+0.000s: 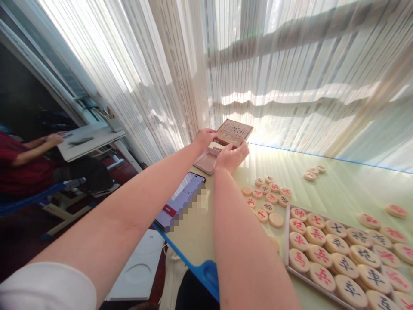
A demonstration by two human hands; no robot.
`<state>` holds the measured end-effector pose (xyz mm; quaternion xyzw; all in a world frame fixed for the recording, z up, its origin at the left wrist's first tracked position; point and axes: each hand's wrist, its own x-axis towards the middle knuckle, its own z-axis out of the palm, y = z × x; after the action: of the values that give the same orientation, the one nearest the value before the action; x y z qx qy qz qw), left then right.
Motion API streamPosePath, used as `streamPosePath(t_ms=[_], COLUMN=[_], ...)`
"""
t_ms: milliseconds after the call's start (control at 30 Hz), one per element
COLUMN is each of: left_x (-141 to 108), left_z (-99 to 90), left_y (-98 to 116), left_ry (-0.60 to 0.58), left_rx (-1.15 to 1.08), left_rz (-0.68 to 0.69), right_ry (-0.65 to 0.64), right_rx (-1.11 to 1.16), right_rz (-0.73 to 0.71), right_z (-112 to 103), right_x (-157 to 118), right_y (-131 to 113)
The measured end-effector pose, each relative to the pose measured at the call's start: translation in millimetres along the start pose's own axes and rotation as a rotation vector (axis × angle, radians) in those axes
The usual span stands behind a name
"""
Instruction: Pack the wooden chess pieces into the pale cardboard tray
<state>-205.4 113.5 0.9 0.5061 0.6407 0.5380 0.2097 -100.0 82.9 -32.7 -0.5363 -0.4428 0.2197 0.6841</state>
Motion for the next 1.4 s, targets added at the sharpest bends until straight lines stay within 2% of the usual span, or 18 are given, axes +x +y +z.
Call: streamPosePath(t_ms=[167, 333, 567, 700, 800, 1033, 1167, 1267, 1400], left_x=[-4, -14, -33, -45, -54, -78, -94, -106, -120], left_z=[-7.2, -25.0, -49.6, -57.8, -66.3, -98.8, -119.0, -132.4, -143.9], left_y=[16, 27, 32, 29, 28, 38, 47, 53, 62], left_ry=[-0.009, -0.072, -0.087, -0.121, -0.089, -0.012, 0.0, -0.011, -0.026], left_rx=[-0.126, -0.165, -0.284, -0.312, -0.305, -0.246, -0.14, -0.061, 0.014], left_rz=[-0.118, -0.203, -0.268, -0.271, -0.276, -0.258, -0.262, -0.217, -0.153], right_ry=[-0.063, -0.169, -0.268, -0.284, -0.314, -0.434, -0.448, -0.458, -0.407], right_rx=[0.093, 0.116, 0.176, 0.158, 0.075, -0.019, -0.023, -0.031, -0.011], right_rz=[-0.053, -0.111, -0.268, -0.494, -0.635, -0.814, -0.907, -0.968, -1.057], right_z=[-1, -1, -2, -8, -11, -11, -18, -22, -24], right_x=[-1, -5, -11, -14, -16, -28, -38, -42, -42], right_y=[-4, -6, -2, -1, -3, -15, -27, -33, -38])
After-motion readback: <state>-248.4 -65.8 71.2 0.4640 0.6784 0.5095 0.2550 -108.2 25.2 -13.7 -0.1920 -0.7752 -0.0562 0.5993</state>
